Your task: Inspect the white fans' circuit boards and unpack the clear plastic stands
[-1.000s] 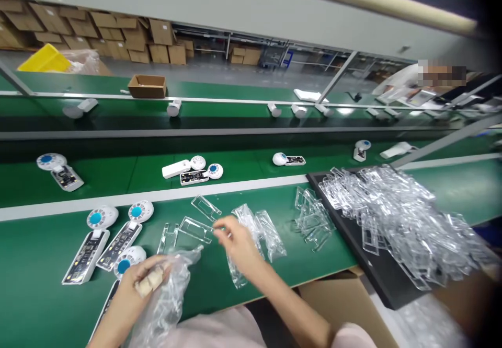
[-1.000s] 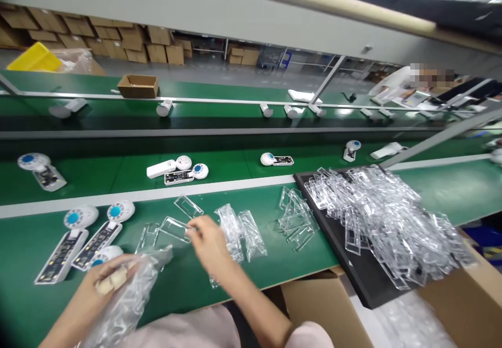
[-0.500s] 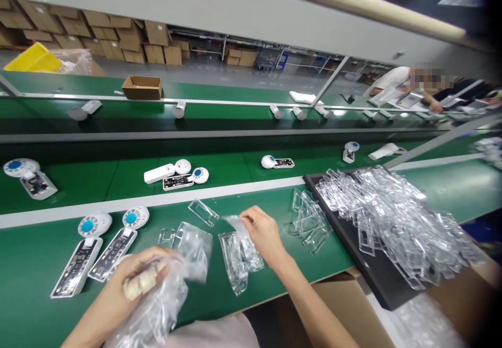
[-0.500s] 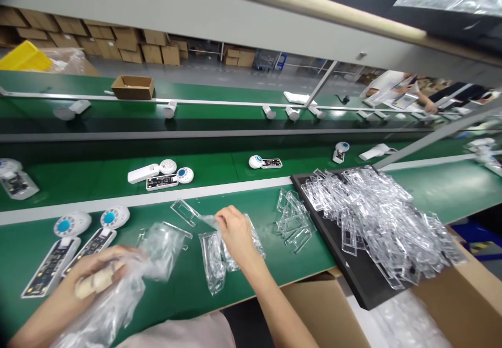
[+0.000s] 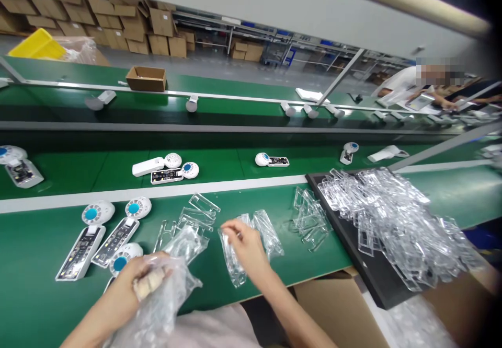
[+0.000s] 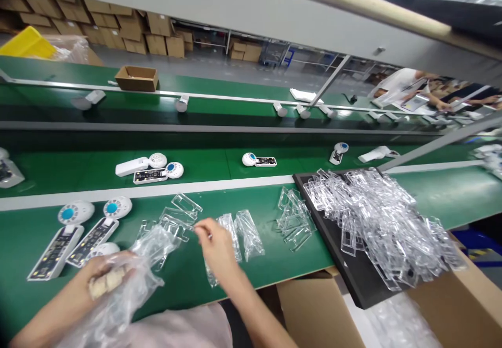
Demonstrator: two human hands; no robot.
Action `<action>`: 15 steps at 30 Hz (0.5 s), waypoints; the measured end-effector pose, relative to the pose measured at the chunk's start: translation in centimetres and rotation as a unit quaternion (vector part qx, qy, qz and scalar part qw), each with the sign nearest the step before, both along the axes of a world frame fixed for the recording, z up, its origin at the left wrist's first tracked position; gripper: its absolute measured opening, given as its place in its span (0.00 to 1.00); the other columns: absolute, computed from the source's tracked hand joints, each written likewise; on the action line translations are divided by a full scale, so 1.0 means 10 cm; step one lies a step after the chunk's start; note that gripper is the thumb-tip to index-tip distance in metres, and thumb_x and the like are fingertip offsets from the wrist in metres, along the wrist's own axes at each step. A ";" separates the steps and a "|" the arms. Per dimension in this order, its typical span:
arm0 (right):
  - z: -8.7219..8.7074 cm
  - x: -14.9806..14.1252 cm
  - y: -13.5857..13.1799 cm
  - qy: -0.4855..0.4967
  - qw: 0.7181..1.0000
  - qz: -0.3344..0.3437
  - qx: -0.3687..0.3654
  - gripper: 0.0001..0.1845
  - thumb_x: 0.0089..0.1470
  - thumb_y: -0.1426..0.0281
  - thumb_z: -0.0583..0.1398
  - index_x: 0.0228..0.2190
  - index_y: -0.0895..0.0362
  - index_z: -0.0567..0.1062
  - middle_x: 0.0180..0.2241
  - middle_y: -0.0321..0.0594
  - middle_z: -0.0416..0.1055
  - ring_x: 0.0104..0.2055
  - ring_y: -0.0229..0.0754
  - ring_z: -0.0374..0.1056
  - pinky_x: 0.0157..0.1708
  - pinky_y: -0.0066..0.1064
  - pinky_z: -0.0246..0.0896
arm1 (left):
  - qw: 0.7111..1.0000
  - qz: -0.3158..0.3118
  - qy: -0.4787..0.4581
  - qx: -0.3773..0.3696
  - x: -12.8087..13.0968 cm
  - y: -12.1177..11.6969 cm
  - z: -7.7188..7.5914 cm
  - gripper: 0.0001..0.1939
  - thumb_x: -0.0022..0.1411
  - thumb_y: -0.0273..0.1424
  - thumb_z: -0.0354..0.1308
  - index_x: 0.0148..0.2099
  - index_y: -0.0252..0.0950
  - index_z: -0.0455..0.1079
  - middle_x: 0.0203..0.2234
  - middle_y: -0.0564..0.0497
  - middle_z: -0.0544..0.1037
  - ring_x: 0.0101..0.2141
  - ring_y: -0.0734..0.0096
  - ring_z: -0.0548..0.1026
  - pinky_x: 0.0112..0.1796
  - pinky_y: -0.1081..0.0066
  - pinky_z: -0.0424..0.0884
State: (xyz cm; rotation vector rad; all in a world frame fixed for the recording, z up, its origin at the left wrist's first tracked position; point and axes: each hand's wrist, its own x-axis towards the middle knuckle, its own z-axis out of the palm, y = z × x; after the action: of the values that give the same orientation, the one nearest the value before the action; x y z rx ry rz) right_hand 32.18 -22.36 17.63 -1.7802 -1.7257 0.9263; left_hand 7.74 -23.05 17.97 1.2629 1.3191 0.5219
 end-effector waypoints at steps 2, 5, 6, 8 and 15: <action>-0.34 0.19 0.11 -0.139 0.990 -0.021 -0.005 0.10 0.57 0.76 0.54 0.39 0.56 0.71 0.37 0.39 0.71 0.37 0.39 0.69 0.37 0.29 0.62 | 0.998 0.061 0.030 -0.011 -0.10 -0.06 -0.11 0.19 0.44 0.45 0.65 0.36 0.39 0.77 0.35 0.46 0.79 0.38 0.52 0.76 0.38 0.67 0.73; -0.74 0.34 0.22 -0.200 0.980 0.004 -0.014 0.13 0.51 0.82 0.55 0.37 0.57 0.72 0.39 0.44 0.70 0.42 0.45 0.67 0.38 0.32 0.60 | 0.996 0.087 0.028 -0.016 -0.11 -0.12 -0.17 0.22 0.41 0.47 0.66 0.36 0.40 0.77 0.42 0.44 0.77 0.44 0.50 0.73 0.43 0.65 0.71; -0.82 0.36 0.24 -0.209 0.978 0.014 -0.016 0.13 0.51 0.83 0.54 0.35 0.57 0.72 0.38 0.44 0.70 0.41 0.45 0.67 0.37 0.32 0.59 | 0.997 0.075 0.016 -0.016 -0.09 -0.13 -0.16 0.22 0.41 0.47 0.65 0.37 0.40 0.77 0.44 0.44 0.76 0.46 0.50 0.73 0.44 0.65 0.70; -0.87 0.37 0.25 -0.219 0.975 0.032 -0.017 0.12 0.51 0.83 0.53 0.31 0.58 0.71 0.34 0.43 0.70 0.37 0.43 0.68 0.34 0.31 0.58 | 0.999 0.031 -0.002 -0.018 -0.01 -0.13 -0.11 0.21 0.45 0.47 0.64 0.39 0.40 0.77 0.47 0.44 0.75 0.46 0.51 0.72 0.47 0.64 0.68; -0.21 0.38 0.04 -0.177 0.976 0.089 0.086 0.10 0.59 0.76 0.50 0.31 0.56 0.69 0.31 0.37 0.68 0.32 0.38 0.64 0.33 0.29 0.56 | 0.997 0.076 0.016 -0.028 0.21 -0.16 -0.03 0.20 0.40 0.45 0.66 0.34 0.37 0.77 0.31 0.45 0.78 0.35 0.53 0.75 0.37 0.65 0.72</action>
State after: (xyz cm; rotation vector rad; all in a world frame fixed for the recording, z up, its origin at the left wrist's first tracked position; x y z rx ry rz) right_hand 35.98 -21.97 15.49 -1.7774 -2.1447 0.5247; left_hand 9.81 -24.67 17.67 1.1351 1.4541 0.5705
